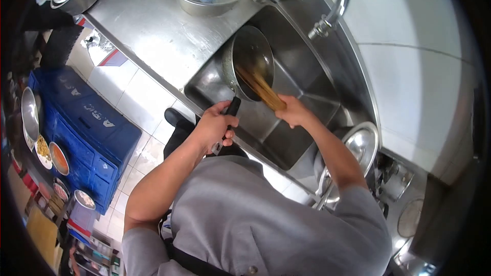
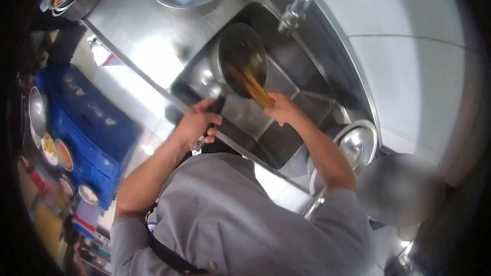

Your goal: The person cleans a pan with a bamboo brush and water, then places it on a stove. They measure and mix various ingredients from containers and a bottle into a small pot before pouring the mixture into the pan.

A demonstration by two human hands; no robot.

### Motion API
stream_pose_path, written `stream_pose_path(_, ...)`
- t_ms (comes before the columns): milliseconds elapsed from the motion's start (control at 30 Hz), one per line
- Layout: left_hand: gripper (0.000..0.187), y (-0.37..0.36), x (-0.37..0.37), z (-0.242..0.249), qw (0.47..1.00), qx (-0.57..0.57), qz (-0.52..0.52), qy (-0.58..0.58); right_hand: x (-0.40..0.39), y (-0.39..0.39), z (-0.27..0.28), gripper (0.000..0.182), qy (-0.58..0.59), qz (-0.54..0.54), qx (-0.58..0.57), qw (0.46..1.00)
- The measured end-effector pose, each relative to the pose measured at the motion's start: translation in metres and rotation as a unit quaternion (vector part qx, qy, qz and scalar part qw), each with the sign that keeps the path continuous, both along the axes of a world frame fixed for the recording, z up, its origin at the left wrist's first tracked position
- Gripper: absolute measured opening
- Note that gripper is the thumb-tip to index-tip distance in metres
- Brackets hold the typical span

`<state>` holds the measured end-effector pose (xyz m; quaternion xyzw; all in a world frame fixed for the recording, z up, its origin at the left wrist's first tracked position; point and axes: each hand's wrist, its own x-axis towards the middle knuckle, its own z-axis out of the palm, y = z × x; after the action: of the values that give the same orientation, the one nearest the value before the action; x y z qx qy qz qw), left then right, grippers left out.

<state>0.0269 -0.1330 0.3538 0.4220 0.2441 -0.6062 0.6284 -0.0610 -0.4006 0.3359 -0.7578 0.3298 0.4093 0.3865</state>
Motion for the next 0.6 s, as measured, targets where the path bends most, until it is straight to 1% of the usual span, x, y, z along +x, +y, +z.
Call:
stream_pose_path(67, 0.072, 0.0, 0.001, -0.001, 1.0, 0.004, 0.011, -0.002, 0.006, 0.006, 0.013, 0.065, -0.046, 0.006, 0.058, 0.997)
stream_pose_path(100, 0.072, 0.001, -0.002, -0.002, 1.0, 0.003, 0.005, -0.002, 0.015, 0.012, 0.012, 0.059, -0.052, -0.005, 0.055, 0.997)
stream_pose_path(133, 0.072, 0.0, -0.001, -0.003, 1.0, 0.003, 0.004, -0.002, 0.031, 0.014, 0.003, 0.059, -0.052, -0.006, 0.056, 0.997)
stream_pose_path(200, 0.071, -0.001, -0.003, -0.005, 1.0, 0.0, -0.011, -0.014, 0.059, 0.009, -0.013, 0.049, -0.094, 0.004, -0.058, 0.994)
stream_pose_path(233, 0.071, -0.002, -0.004, -0.006, 1.0, 0.0, -0.012, -0.015, 0.03, -0.023, -0.08, 0.042, -0.281, 0.135, -0.146, 0.939)
stream_pose_path(267, 0.071, -0.001, -0.003, -0.006, 1.0, -0.004, -0.005, -0.007, 0.022, -0.024, -0.073, 0.042, -0.282, 0.132, -0.146, 0.939)
stream_pose_path(300, 0.07, 0.0, -0.002, -0.005, 1.0, -0.008, 0.002, 0.002, 0.012, -0.018, -0.058, 0.043, -0.184, 0.165, -0.148, 0.958)
stream_pose_path(333, 0.07, 0.0, 0.001, -0.004, 1.0, -0.008, 0.007, -0.001, 0.01, -0.01, -0.038, 0.043, -0.084, 0.202, -0.147, 0.965)
stream_pose_path(367, 0.069, 0.0, 0.001, -0.001, 1.0, -0.008, 0.015, 0.006, 0.015, 0.004, -0.003, 0.043, -0.084, 0.206, -0.147, 0.964)
stream_pose_path(400, 0.069, 0.001, 0.001, 0.001, 1.0, -0.009, 0.023, 0.012, 0.027, 0.024, 0.041, 0.042, -0.05, 0.163, -0.074, 0.983)
stream_pose_path(433, 0.069, 0.0, 0.003, -0.002, 0.999, -0.009, 0.031, 0.01, 0.039, 0.035, 0.061, 0.041, -0.018, 0.121, -0.002, 0.993)
stream_pose_path(467, 0.068, 0.001, 0.002, -0.007, 1.0, -0.014, 0.025, 0.011, 0.047, 0.039, 0.055, 0.041, -0.017, 0.12, -0.002, 0.993)
stream_pose_path(533, 0.067, -0.002, -0.004, -0.008, 1.0, -0.02, 0.015, 0.014, 0.074, 0.031, 0.028, 0.048, -0.074, 0.035, -0.039, 0.996)
stream_pose_path(567, 0.067, -0.003, -0.002, -0.005, 1.0, -0.014, 0.014, 0.009, 0.064, 0.0, -0.021, 0.052, -0.149, 0.145, -0.134, 0.969)
stream_pose_path(600, 0.066, -0.002, -0.003, -0.004, 1.0, -0.005, 0.013, 0.007, 0.043, -0.017, -0.039, 0.052, -0.149, 0.143, -0.134, 0.969)
